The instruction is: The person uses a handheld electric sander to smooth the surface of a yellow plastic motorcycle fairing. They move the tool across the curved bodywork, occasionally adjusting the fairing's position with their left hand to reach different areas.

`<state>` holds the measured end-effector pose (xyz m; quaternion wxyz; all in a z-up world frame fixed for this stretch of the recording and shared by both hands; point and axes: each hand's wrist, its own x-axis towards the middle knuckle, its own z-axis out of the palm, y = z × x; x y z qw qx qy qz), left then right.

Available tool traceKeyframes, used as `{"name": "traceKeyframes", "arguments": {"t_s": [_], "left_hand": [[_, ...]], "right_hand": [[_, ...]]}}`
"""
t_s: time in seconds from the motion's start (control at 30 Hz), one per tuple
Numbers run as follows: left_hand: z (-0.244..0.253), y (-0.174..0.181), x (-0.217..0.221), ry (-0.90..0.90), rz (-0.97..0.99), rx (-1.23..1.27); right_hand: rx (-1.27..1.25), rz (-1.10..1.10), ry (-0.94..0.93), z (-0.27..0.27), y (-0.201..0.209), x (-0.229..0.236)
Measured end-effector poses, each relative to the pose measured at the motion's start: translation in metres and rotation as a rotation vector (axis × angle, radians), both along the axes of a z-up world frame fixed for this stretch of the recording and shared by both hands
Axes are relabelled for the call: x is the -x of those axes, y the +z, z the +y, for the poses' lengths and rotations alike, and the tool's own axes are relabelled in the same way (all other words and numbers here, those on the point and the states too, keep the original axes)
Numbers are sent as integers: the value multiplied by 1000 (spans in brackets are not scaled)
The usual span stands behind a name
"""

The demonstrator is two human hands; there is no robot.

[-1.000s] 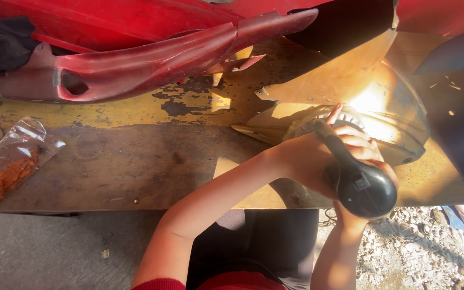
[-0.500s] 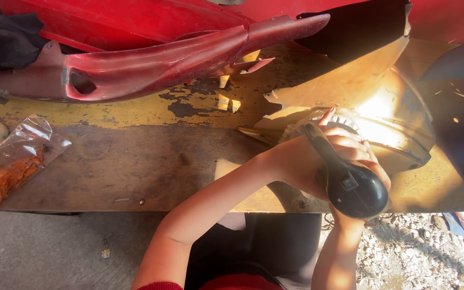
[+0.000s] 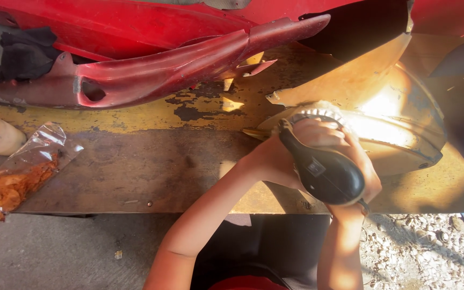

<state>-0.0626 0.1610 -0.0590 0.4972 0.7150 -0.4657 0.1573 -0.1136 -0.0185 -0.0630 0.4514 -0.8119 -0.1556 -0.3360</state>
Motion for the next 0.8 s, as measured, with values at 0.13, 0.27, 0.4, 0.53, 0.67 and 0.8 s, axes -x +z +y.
{"name": "traceKeyframes", "arguments": {"t_s": [0.13, 0.27, 0.4, 0.53, 0.67, 0.8], "left_hand": [[16, -7, -8, 100, -96, 102], [22, -21, 6, 182, -182, 133], [25, -26, 18, 212, -127, 94], [38, -15, 16, 220, -91, 104], [52, -12, 18, 340, -86, 112], [55, -22, 32, 339, -94, 119]], "right_hand": [[119, -88, 60, 23, 20, -12], [194, -95, 191, 23, 18, -6], [200, -75, 223, 20, 12, -2], [123, -52, 269, 38, 23, -13], [112, -90, 351, 57, 28, -20], [134, -67, 409, 51, 33, -7]]}}
